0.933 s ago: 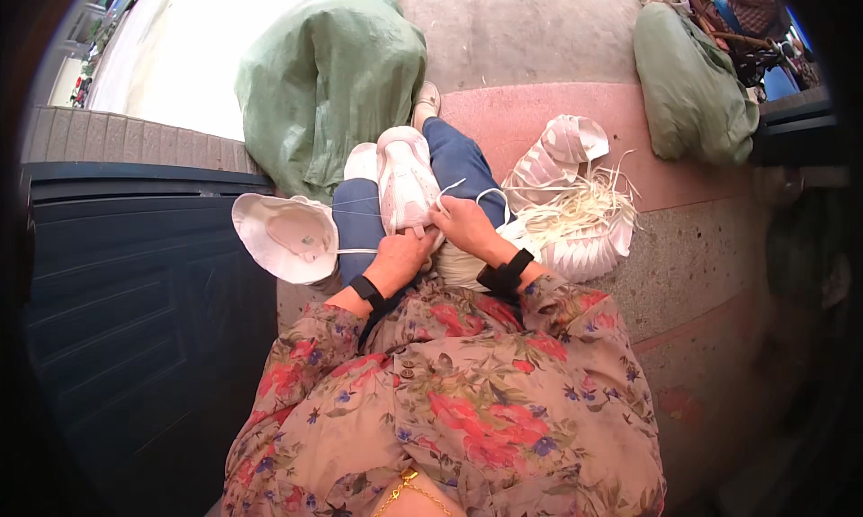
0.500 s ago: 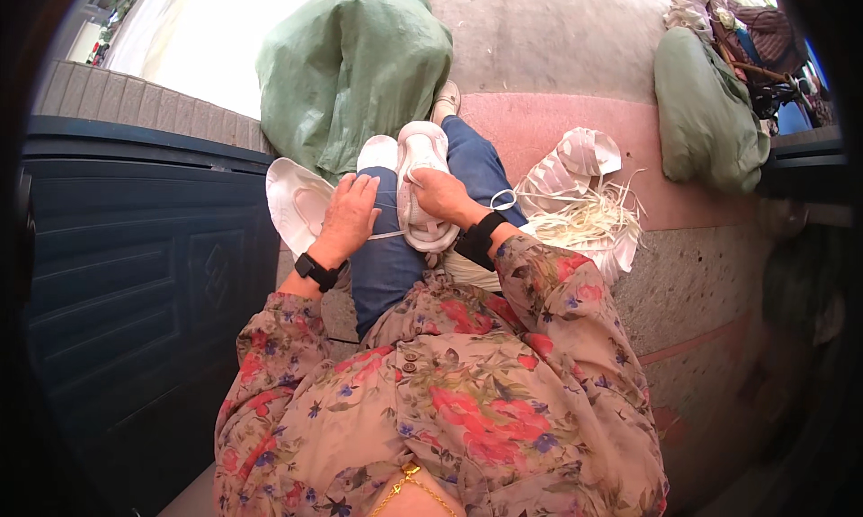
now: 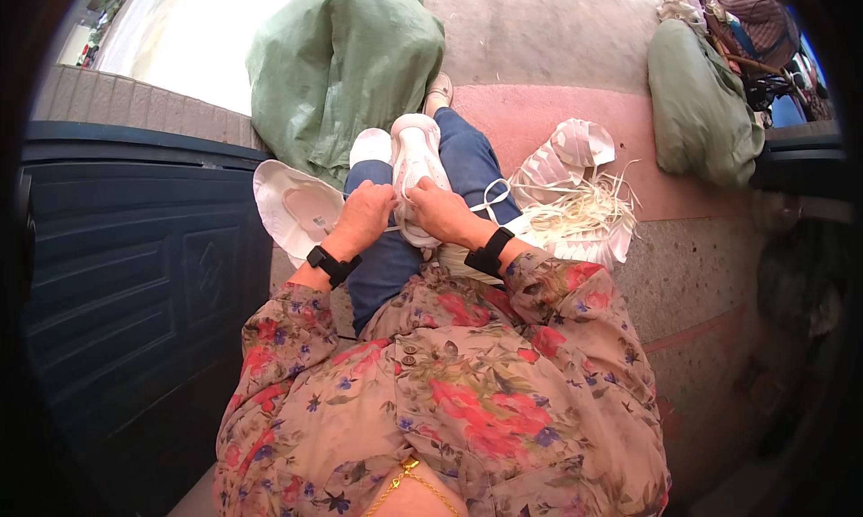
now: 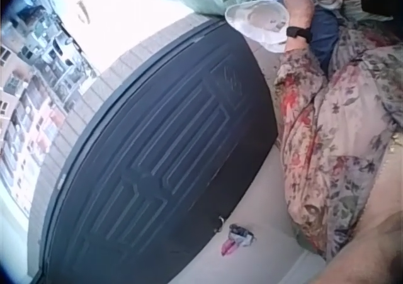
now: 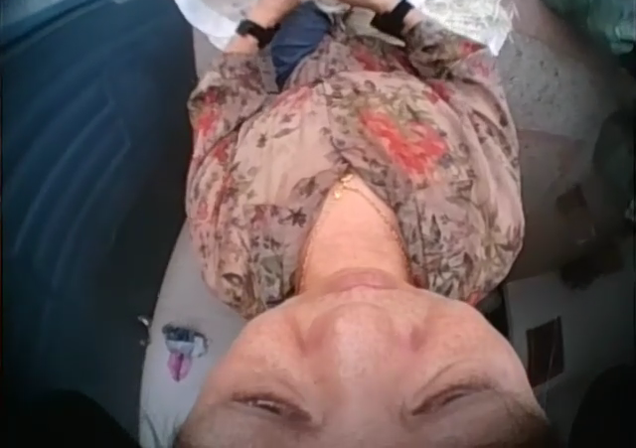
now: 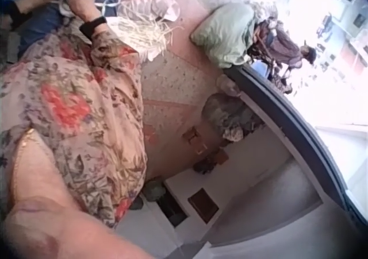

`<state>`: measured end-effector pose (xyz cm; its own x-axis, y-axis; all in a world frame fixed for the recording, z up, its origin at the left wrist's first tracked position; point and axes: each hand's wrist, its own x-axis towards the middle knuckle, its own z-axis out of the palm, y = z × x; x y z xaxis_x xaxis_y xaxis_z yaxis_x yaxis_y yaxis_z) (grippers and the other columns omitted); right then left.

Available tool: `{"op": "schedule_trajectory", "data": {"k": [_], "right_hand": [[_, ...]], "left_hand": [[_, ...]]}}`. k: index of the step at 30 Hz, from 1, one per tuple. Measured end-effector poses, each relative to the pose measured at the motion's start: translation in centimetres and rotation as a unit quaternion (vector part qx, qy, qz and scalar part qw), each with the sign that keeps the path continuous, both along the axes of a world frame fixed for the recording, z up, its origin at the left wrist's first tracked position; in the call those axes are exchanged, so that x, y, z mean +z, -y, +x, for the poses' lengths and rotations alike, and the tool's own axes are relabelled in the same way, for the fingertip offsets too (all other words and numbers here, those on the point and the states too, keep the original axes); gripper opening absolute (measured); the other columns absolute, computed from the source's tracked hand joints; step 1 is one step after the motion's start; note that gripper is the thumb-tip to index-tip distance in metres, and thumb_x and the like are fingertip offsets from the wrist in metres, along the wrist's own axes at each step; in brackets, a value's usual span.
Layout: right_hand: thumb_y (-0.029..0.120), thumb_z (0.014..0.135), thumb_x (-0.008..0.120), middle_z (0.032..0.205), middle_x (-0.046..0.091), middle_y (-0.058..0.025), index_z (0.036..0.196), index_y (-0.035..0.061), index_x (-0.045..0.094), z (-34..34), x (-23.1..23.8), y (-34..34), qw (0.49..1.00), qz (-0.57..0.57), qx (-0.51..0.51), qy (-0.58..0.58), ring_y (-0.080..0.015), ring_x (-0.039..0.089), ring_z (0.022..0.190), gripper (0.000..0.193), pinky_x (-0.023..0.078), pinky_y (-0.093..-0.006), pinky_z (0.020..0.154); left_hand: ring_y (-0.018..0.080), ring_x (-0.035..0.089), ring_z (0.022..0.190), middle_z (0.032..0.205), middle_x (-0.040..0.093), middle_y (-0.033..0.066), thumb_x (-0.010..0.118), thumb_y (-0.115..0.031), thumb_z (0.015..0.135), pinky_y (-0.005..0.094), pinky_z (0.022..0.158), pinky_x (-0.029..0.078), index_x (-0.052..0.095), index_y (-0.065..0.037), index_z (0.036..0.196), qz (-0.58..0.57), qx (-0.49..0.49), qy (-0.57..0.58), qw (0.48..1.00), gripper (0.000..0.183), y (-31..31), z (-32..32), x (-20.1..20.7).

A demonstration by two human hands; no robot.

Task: The recorder is threading laces into white sneakers while sitting outdoors.

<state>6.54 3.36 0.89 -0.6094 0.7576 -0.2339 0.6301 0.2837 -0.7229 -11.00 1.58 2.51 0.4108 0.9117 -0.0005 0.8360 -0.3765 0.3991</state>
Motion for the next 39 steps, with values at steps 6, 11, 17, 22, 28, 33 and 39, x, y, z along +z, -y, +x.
{"op": "schedule_trajectory", "data": {"k": [6, 11, 17, 22, 28, 33, 39], "right_hand": [[0.021, 0.082, 0.049, 0.092, 0.055, -0.0213, 0.092, 0.0009, 0.055, 1.3, -0.3, -0.2, 0.990, -0.096, -0.027, -0.103, -0.0360, 0.053, 0.088, 0.023, 0.042, -0.0414, 0.075], [0.022, 0.084, 0.047, 0.091, 0.057, -0.0192, 0.100, 0.0022, 0.056, 4.8, -0.6, 2.2, 0.989, -0.108, -0.006, -0.097, -0.0350, 0.053, 0.091, 0.027, 0.042, -0.0394, 0.077], [0.012, 0.086, 0.045, 0.093, 0.055, -0.0103, 0.119, 0.0087, 0.048, 5.0, 1.2, 3.3, 0.930, -0.325, -0.093, -0.145, -0.0159, 0.055, 0.064, 0.034, 0.048, -0.0292, 0.057], [0.014, 0.083, 0.050, 0.072, 0.052, 0.0017, 0.104, 0.0023, 0.053, 7.8, 1.8, 0.8, 0.826, -0.356, -0.344, -0.270, -0.0035, 0.040, 0.047, 0.024, 0.030, -0.0172, 0.038], [0.031, 0.090, 0.043, 0.060, 0.045, 0.0028, 0.081, 0.0013, 0.057, 6.4, 4.2, 0.3, 0.883, -0.315, -0.265, -0.226, -0.0048, 0.040, 0.055, 0.035, 0.032, -0.0201, 0.049], [0.024, 0.088, 0.040, 0.076, 0.058, -0.0189, 0.084, -0.0003, 0.054, 3.2, 3.2, 3.1, 0.989, -0.126, 0.004, -0.074, -0.0320, 0.058, 0.070, 0.029, 0.045, -0.0385, 0.060], [0.028, 0.090, 0.041, 0.082, 0.057, -0.0043, 0.091, -0.0024, 0.058, 5.2, 1.3, 2.5, 0.888, -0.361, -0.135, -0.250, -0.0124, 0.051, 0.077, 0.035, 0.041, -0.0259, 0.069]], "left_hand": [[0.0304, 0.050, 0.071, 0.070, 0.055, 0.0125, 0.057, -0.009, 0.074, 0.0395, 0.063, 0.042, 0.053, -0.002, 0.069, -0.002, 0.045, 0.045, 0.998, 0.009, 0.3, 1.2, 0.6], [0.0270, 0.052, 0.070, 0.067, 0.053, 0.0097, 0.055, -0.008, 0.072, 0.0366, 0.063, 0.044, 0.055, -0.004, 0.067, 0.031, -0.014, 0.022, 0.999, 0.007, 2.4, 2.9, 0.1], [0.0258, 0.051, 0.079, 0.080, 0.052, 0.0097, 0.053, -0.005, 0.067, 0.0341, 0.067, 0.044, 0.054, -0.003, 0.072, 0.023, -0.044, -0.002, 0.999, 0.006, 4.3, 1.0, -0.8], [0.0309, 0.050, 0.083, 0.084, 0.054, 0.0117, 0.053, -0.004, 0.076, 0.0352, 0.070, 0.041, 0.058, 0.001, 0.084, 0.026, 0.058, 0.176, 0.982, 0.011, 3.4, -0.8, 0.0], [0.0174, 0.051, 0.057, 0.060, 0.054, 0.0080, 0.056, -0.021, 0.083, 0.0303, 0.054, 0.041, 0.057, 0.002, 0.073, -0.298, 0.187, 0.362, 0.863, 0.025, 1.5, 2.8, 1.4], [0.0069, 0.044, 0.055, 0.062, 0.051, 0.0006, 0.054, -0.024, 0.086, 0.0237, 0.048, 0.036, 0.057, 0.002, 0.073, -0.441, 0.217, 0.503, 0.711, 0.029, 2.4, 5.1, 0.6], [0.0100, 0.044, 0.050, 0.053, 0.046, 0.0081, 0.056, -0.018, 0.082, 0.0285, 0.046, 0.036, 0.057, 0.003, 0.071, -0.212, 0.132, 0.337, 0.908, 0.024, 3.4, 5.3, 1.1]]}}
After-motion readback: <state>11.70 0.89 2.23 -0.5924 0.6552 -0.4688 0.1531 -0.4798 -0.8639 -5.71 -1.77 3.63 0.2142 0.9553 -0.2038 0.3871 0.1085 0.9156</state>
